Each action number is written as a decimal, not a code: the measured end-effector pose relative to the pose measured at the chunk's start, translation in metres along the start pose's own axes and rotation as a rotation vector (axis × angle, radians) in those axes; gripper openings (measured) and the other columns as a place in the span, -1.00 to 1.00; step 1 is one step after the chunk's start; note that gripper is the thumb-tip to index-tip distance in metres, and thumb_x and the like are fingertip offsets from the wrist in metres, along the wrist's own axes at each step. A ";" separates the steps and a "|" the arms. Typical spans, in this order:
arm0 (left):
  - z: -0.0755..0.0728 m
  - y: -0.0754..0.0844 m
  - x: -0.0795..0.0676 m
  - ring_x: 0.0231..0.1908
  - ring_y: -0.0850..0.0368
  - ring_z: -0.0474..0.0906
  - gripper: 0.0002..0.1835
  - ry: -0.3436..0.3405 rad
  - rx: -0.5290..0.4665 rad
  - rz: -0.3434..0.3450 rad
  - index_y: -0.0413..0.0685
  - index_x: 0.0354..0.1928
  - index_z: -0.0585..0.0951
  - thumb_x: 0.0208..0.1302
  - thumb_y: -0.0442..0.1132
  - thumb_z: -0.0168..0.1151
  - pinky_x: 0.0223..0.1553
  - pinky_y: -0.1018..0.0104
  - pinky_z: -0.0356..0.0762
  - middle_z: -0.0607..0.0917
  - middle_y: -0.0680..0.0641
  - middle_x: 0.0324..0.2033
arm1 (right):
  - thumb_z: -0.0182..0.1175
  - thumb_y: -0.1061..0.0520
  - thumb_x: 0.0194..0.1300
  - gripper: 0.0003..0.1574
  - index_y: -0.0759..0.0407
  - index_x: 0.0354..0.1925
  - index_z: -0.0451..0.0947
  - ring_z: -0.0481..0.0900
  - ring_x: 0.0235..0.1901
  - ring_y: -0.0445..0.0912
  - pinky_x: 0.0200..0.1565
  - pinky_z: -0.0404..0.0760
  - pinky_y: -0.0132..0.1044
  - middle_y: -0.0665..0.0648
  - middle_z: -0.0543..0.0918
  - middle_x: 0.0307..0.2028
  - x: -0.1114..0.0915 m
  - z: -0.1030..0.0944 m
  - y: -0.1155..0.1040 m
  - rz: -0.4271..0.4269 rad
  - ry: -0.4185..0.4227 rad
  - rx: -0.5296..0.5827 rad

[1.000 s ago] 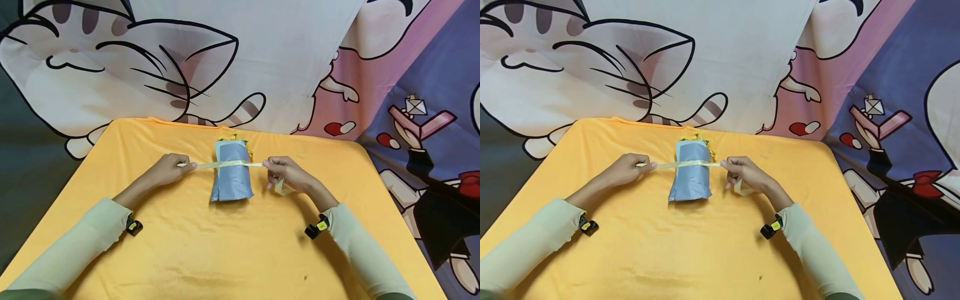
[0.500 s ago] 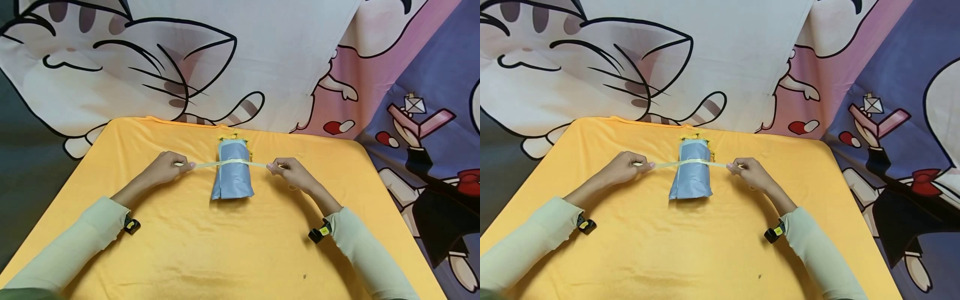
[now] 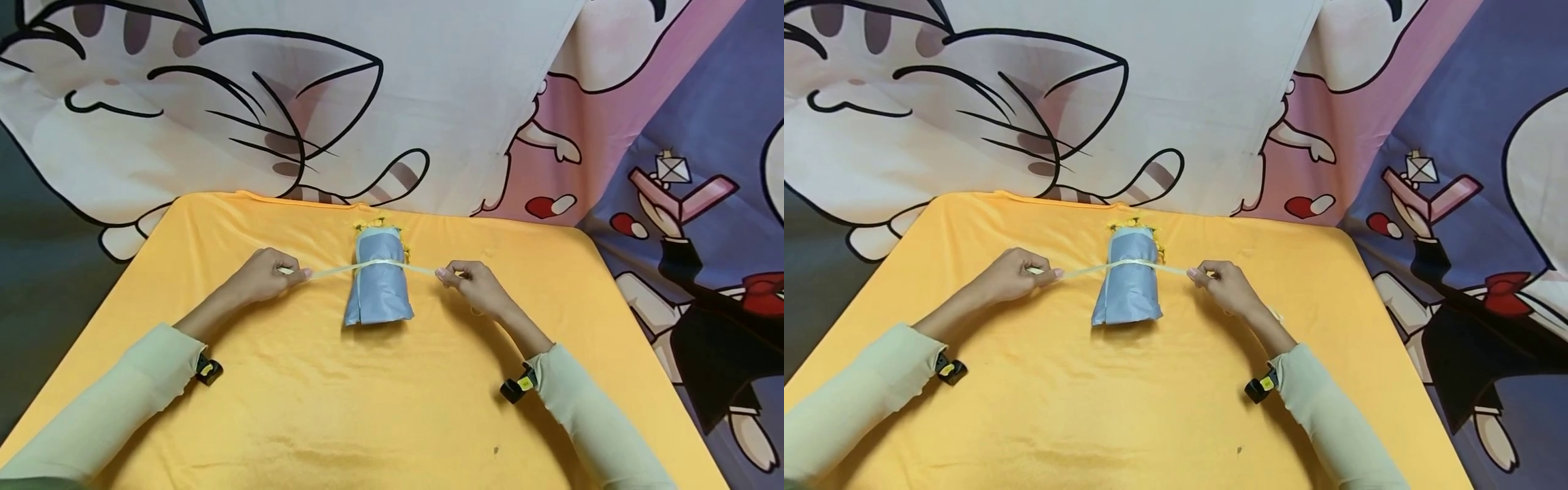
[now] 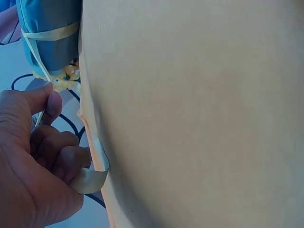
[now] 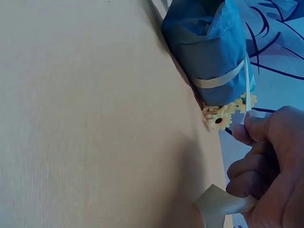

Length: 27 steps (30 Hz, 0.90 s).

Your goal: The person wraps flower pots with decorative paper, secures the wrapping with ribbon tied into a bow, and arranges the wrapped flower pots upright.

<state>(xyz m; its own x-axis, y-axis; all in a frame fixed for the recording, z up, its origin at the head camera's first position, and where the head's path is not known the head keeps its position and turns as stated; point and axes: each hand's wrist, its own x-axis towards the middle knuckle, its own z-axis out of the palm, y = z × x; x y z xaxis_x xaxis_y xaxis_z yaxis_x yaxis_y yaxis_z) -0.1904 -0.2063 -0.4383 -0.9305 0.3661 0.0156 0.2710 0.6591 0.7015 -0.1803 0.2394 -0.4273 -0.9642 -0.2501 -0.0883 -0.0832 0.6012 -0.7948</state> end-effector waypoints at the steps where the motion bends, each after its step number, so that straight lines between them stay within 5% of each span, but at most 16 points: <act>1: 0.000 0.000 0.000 -0.64 0.21 0.29 -0.43 -0.004 -0.006 -0.003 -0.08 -0.57 0.60 0.68 0.02 0.36 -0.37 0.31 0.34 0.44 0.16 -0.76 | 0.22 -0.20 0.75 -0.44 0.25 -0.18 0.70 0.13 -0.77 -0.21 -0.68 0.22 -0.33 0.05 0.50 -0.55 0.000 0.000 0.001 0.001 0.007 0.000; 10: 0.001 -0.010 0.008 -0.65 0.19 0.28 -0.49 -0.056 -0.013 -0.026 0.01 -0.52 0.72 0.69 0.05 0.33 -0.46 0.27 0.33 0.47 0.11 -0.74 | 0.18 -0.18 0.78 -0.46 0.23 -0.17 0.71 0.13 -0.76 -0.18 -0.67 0.20 -0.34 0.18 0.61 -0.48 0.001 0.006 0.000 -0.017 0.008 -0.027; 18: -0.002 -0.001 0.006 -0.51 0.13 0.31 -0.52 -0.114 0.097 -0.028 0.02 -0.40 0.71 0.77 0.06 0.21 -0.27 0.23 0.34 0.50 0.05 -0.55 | 0.18 -0.20 0.77 -0.45 0.22 -0.19 0.68 0.17 -0.73 -0.16 -0.64 0.27 -0.28 -0.08 0.23 -0.65 0.006 0.009 -0.003 0.012 -0.084 -0.062; 24: -0.005 0.003 0.005 -0.50 0.13 0.29 -0.53 -0.119 0.118 -0.029 -0.01 -0.38 0.66 0.78 0.07 0.17 -0.25 0.23 0.34 0.38 0.09 -0.59 | 0.21 -0.21 0.76 -0.47 0.23 -0.10 0.70 0.31 -0.72 -0.14 -0.61 0.45 -0.27 -0.08 0.26 -0.61 0.010 -0.005 0.001 -0.009 -0.136 -0.081; 27: -0.013 0.004 0.004 -0.53 0.14 0.32 -0.48 -0.125 0.114 -0.036 -0.03 -0.41 0.61 0.77 0.13 0.18 -0.28 0.24 0.35 0.48 0.06 -0.62 | 0.29 -0.23 0.70 -0.51 0.18 -0.03 0.74 0.38 -0.66 -0.11 -0.53 0.53 -0.26 -0.05 0.29 -0.54 0.012 -0.021 0.004 -0.018 -0.197 -0.085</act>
<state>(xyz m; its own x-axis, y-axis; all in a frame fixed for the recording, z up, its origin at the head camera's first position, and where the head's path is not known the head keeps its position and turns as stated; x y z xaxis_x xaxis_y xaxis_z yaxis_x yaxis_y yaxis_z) -0.1963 -0.2107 -0.4267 -0.9040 0.4152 -0.1023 0.2706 0.7408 0.6148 -0.1979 0.2543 -0.4191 -0.8951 -0.4002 -0.1966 -0.1292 0.6549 -0.7446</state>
